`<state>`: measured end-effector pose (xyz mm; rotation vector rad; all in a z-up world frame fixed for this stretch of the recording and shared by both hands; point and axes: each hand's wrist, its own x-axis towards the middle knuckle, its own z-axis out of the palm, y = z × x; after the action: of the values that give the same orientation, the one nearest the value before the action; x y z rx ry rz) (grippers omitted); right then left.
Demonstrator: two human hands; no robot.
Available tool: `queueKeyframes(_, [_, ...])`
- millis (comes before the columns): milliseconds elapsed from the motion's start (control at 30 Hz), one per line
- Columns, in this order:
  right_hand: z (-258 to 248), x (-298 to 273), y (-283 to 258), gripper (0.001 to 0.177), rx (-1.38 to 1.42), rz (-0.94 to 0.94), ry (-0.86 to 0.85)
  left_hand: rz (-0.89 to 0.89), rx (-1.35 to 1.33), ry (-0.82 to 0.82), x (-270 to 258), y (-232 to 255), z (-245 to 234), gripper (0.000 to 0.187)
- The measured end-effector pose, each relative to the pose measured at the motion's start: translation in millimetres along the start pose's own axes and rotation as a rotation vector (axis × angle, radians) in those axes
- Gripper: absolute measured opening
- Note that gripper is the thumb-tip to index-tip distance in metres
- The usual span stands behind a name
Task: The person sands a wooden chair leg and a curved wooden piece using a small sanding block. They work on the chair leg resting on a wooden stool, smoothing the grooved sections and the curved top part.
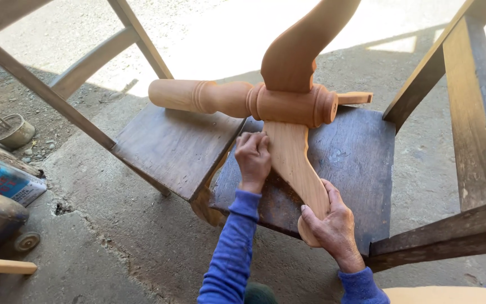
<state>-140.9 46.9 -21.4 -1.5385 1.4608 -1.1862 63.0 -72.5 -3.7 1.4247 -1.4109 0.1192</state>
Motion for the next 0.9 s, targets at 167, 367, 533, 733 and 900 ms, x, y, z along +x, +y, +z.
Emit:
queueKeyframes(167, [0,2,1,0.077,-0.01,-0.025,0.019,0.248,-0.036,0.041,-42,7,-12,0.014])
queueKeyframes(367, [-1,-2,-2,0.075,-0.015,-0.033,0.019,0.116,-0.02,-0.03,5,-16,10,0.017])
queueKeyframes(533, [-2,1,0,0.077,-0.007,-0.068,0.045,0.284,-0.041,-0.04,-17,1,-11,0.014])
queueKeyframes(733, [-2,-1,-4,0.075,-0.022,-0.035,0.019,0.248,-0.01,-0.022,18,-13,10,0.014])
queueKeyframes(900, [0,2,4,0.076,-0.044,0.021,0.015,0.114,0.04,0.008,-25,11,-3,0.021])
